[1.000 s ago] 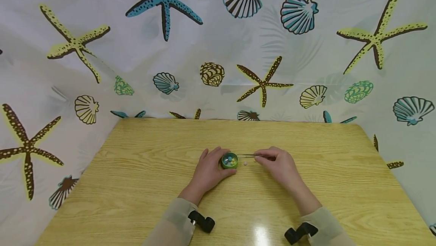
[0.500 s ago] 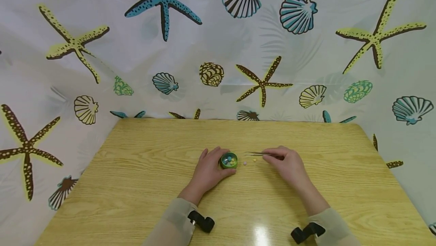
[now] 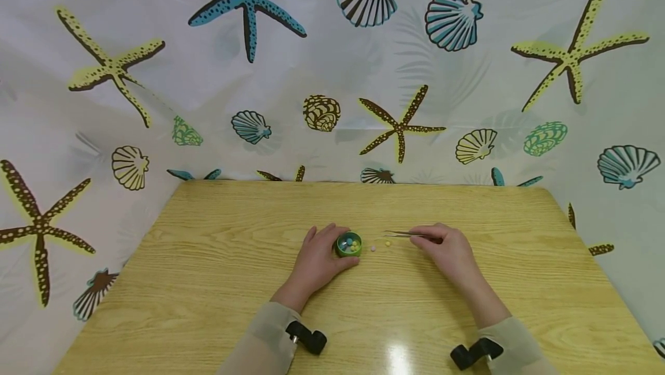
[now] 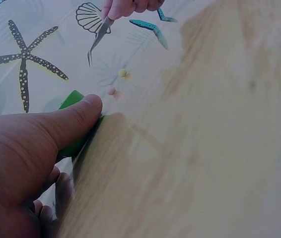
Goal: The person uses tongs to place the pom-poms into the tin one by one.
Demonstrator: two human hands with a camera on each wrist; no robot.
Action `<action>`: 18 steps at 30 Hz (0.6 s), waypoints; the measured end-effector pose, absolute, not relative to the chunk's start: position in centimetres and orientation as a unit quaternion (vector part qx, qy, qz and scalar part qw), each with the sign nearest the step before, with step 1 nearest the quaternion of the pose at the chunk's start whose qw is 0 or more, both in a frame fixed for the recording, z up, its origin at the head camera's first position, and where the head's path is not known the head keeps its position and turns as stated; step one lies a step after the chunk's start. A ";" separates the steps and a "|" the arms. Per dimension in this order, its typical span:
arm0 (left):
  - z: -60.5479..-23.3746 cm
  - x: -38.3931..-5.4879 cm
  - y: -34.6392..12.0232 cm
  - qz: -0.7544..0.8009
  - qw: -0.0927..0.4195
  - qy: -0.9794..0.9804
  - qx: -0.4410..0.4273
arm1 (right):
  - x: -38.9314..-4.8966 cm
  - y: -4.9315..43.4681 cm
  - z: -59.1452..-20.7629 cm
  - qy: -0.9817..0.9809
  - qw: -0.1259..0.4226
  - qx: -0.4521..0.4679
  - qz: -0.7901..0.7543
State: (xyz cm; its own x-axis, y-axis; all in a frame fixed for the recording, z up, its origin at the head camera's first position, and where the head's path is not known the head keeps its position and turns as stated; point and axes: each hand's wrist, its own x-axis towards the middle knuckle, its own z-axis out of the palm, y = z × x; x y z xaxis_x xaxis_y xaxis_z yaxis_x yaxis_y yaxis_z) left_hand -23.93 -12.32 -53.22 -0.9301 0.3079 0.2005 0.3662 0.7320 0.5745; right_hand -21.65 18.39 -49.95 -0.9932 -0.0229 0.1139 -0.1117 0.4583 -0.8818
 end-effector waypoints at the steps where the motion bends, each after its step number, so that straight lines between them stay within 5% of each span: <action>1: -53.2 -23.9 -12.3 -0.317 0.047 -0.930 -0.182 | -21.7 18.4 -50.0 -0.852 0.043 0.039 0.521; 18: -53.2 -23.8 -12.3 -0.321 0.048 -0.928 -0.182 | -21.9 19.1 -50.8 -0.859 0.027 0.031 0.510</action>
State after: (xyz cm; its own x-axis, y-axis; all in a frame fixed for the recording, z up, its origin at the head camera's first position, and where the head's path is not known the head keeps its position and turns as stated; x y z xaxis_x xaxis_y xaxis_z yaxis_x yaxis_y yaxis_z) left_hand -23.81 -12.33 -53.15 -0.9292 0.3073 0.2054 0.3686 0.7282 0.5779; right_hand -21.85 19.11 -50.81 -0.9967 -0.0252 0.0778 -0.0803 0.4786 -0.8744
